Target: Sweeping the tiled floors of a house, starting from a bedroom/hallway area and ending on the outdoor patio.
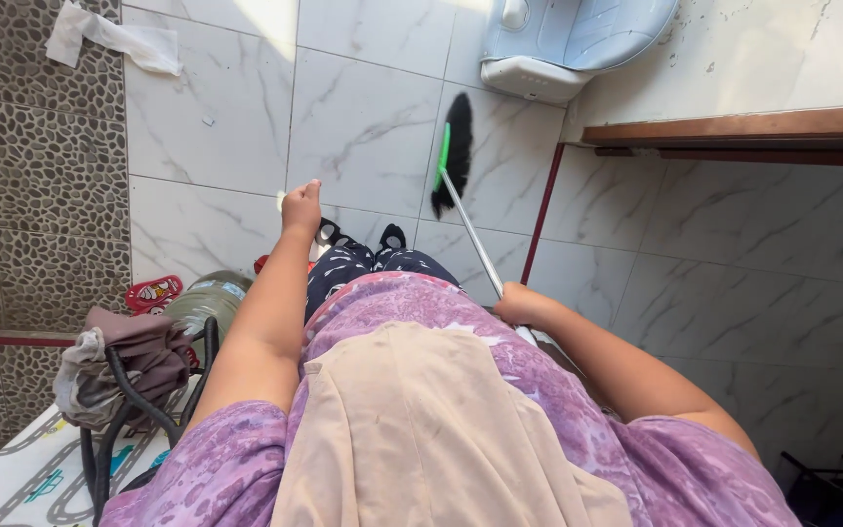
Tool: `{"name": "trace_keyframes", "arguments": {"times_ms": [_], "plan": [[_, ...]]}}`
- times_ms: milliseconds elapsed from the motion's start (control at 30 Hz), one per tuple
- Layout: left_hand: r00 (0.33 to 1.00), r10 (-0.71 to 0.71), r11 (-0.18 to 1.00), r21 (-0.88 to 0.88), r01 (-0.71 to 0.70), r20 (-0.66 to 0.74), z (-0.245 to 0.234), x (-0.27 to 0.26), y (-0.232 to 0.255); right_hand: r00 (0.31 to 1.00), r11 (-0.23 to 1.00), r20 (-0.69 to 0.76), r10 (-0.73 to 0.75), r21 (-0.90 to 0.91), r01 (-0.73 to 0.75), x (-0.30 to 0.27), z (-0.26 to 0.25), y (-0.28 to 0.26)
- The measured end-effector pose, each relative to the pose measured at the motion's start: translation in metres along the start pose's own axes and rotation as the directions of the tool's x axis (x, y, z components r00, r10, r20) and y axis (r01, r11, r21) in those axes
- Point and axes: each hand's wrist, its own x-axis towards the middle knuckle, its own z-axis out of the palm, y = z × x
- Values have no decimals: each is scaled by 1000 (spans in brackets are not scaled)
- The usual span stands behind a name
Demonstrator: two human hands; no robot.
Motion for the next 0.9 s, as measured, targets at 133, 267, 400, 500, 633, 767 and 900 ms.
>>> {"name": "trace_keyframes", "arguments": {"times_ms": [133, 267, 400, 500, 633, 767, 900], "plan": [[996, -33, 996, -80, 27, -77, 24, 3, -32, 995, 997, 61, -73, -19, 74, 5, -21, -86], [998, -58, 968, -244, 60, 15, 40, -16, -10, 956, 961, 107, -273, 79, 266, 42, -33, -150], [987, -117, 949, -282, 143, 108, 48, -42, 31, 918, 876, 61, -392, 328, 352, 60, -41, -175], [994, -52, 966, -248, 75, 97, 42, -53, 54, 906, 870, -30, -423, 266, 415, 14, -38, -158], [996, -37, 962, -268, 59, 84, 52, -26, 15, 921, 927, -175, -347, 84, 365, -45, -34, -83], [999, 33, 951, -309, -28, 10, 36, -9, -4, 885, 968, -394, -249, -132, 214, -29, -10, 17], [998, -62, 973, -220, 64, 17, -4, -12, -4, 954, 994, -291, 67, -60, -88, -77, -21, -19]]}}
